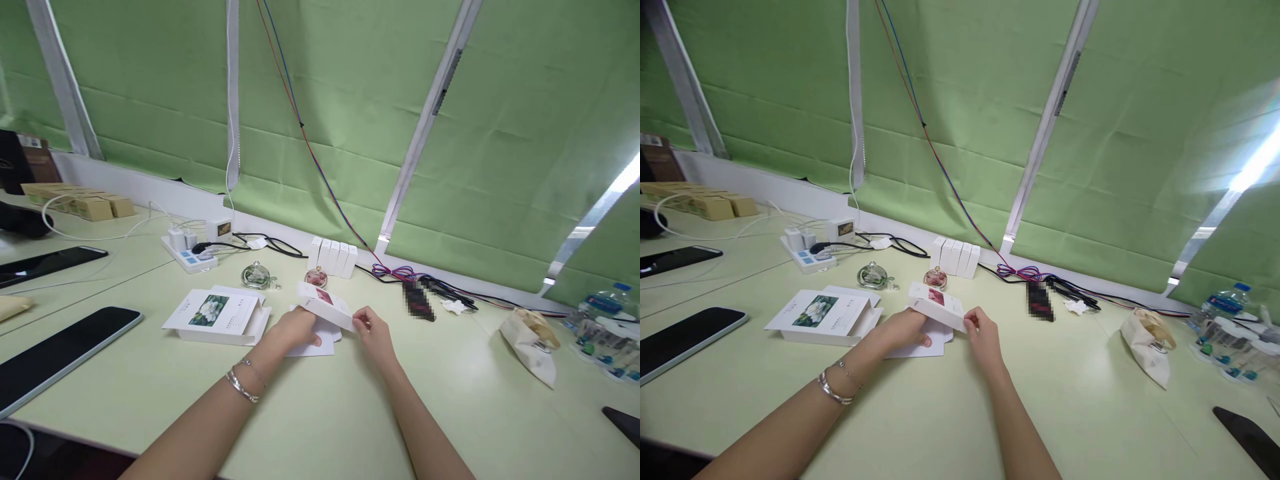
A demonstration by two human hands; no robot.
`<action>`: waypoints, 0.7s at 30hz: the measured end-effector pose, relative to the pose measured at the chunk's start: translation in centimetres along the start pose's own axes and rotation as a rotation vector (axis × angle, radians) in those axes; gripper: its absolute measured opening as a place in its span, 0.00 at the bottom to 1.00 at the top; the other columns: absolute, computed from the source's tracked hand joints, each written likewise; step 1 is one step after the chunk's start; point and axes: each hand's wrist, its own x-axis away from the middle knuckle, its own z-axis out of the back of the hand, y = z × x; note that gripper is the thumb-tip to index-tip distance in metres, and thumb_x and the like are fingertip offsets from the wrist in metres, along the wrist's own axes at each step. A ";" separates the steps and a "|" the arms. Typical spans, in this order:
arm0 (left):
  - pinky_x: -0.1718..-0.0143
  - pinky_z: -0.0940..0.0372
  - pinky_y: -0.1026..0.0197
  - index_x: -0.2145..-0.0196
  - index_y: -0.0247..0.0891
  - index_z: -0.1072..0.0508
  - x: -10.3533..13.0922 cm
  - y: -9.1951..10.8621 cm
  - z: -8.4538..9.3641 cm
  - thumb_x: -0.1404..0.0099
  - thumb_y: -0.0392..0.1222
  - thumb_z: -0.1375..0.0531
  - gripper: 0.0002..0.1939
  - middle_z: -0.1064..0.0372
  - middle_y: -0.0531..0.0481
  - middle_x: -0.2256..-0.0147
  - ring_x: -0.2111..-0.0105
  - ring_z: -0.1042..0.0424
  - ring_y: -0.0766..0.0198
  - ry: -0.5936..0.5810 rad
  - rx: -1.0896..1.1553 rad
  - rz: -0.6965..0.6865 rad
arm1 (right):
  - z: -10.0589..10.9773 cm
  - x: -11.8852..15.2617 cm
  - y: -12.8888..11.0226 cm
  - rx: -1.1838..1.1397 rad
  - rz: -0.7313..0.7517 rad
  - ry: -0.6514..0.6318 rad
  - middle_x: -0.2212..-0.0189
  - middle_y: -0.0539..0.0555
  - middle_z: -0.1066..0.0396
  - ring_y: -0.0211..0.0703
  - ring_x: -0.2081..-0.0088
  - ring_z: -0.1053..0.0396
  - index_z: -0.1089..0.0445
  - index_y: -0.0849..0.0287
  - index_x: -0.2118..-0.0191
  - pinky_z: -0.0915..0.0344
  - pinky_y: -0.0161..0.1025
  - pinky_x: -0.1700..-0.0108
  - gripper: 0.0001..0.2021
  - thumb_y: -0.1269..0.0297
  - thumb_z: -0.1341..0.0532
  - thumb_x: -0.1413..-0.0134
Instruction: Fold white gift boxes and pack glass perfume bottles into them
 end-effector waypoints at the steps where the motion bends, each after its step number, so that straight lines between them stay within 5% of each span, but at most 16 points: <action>1: 0.57 0.38 0.56 0.58 0.36 0.28 0.2 0.1 0.1 0.54 0.40 0.34 0.23 0.30 0.36 0.52 0.53 0.31 0.46 0.015 -0.023 0.015 | -0.1 0.1 -0.2 0.008 0.023 -0.026 0.72 0.51 0.29 0.44 0.68 0.31 0.36 0.55 0.70 0.36 0.39 0.63 0.06 0.65 0.49 0.48; 9: 0.65 0.38 0.58 0.72 0.38 0.26 2.9 0.2 3.8 0.46 0.39 0.39 0.03 0.25 0.42 0.67 0.64 0.27 0.50 0.150 -0.189 0.091 | -0.7 0.6 -1.1 0.118 0.124 -0.093 0.72 0.52 0.32 0.45 0.69 0.35 0.36 0.55 0.70 0.38 0.39 0.66 0.09 0.72 0.51 0.47; 13: 0.67 0.39 0.58 0.61 0.39 0.29 2.8 0.2 5.4 0.32 0.41 0.56 0.16 0.27 0.42 0.61 0.62 0.28 0.52 0.344 -0.197 0.154 | -0.8 0.7 -1.6 0.154 0.205 -0.121 0.71 0.53 0.33 0.46 0.67 0.36 0.35 0.55 0.70 0.38 0.40 0.64 0.12 0.74 0.53 0.45; 16: 0.66 0.38 0.59 0.57 0.39 0.31 1.9 0.0 5.0 0.30 0.41 0.60 0.19 0.29 0.43 0.58 0.60 0.29 0.54 0.395 -0.186 0.122 | -1.3 1.0 -2.4 0.161 0.283 -0.154 0.70 0.53 0.32 0.46 0.65 0.36 0.34 0.55 0.68 0.39 0.41 0.61 0.12 0.75 0.52 0.44; 21: 0.60 0.38 0.58 0.60 0.40 0.28 1.1 -0.4 2.6 0.35 0.41 0.49 0.11 0.27 0.45 0.60 0.57 0.30 0.53 0.276 -0.201 -0.065 | -1.9 1.5 -3.2 0.129 0.394 -0.168 0.67 0.53 0.28 0.45 0.60 0.35 0.31 0.54 0.65 0.41 0.42 0.55 0.09 0.71 0.48 0.42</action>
